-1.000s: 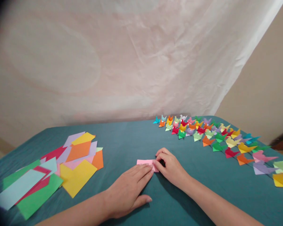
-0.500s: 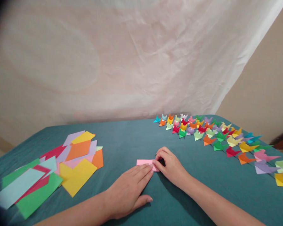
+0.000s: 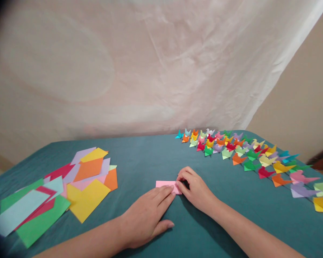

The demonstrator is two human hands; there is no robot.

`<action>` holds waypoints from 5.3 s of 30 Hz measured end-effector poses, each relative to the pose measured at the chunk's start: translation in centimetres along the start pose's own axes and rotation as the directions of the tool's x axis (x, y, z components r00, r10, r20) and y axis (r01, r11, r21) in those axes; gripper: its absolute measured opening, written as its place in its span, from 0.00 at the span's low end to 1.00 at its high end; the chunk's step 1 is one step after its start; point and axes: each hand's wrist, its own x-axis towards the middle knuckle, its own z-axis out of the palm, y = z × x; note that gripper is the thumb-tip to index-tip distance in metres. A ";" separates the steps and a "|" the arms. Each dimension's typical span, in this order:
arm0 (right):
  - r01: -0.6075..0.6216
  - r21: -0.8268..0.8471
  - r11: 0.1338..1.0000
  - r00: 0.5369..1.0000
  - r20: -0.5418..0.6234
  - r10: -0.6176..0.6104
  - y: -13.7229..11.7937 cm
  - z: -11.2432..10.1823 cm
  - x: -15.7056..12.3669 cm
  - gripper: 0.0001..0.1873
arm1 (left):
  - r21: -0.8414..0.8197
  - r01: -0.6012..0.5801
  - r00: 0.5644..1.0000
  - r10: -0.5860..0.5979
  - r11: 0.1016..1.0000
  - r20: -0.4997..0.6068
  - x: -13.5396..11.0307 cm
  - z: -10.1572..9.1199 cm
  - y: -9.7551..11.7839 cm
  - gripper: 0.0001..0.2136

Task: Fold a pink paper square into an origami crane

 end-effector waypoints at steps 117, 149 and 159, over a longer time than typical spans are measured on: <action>0.465 -0.415 0.782 0.883 0.277 -0.378 -2.2 -0.3 -1.5 0.12 | 0.189 -0.045 0.999 0.043 0.981 0.017 0.7 -1.3 -1.0 0.17; 0.403 -0.651 0.643 0.893 0.435 -0.119 -4.5 -2.7 -1.6 0.08 | 0.228 -0.006 1.000 0.001 0.974 0.024 0.5 -0.9 -1.1 0.19; 0.433 -0.504 0.747 0.901 0.267 -0.342 -2.2 -0.4 -1.9 0.12 | 0.218 -0.025 1.000 0.022 0.976 0.016 0.5 -1.0 -1.1 0.19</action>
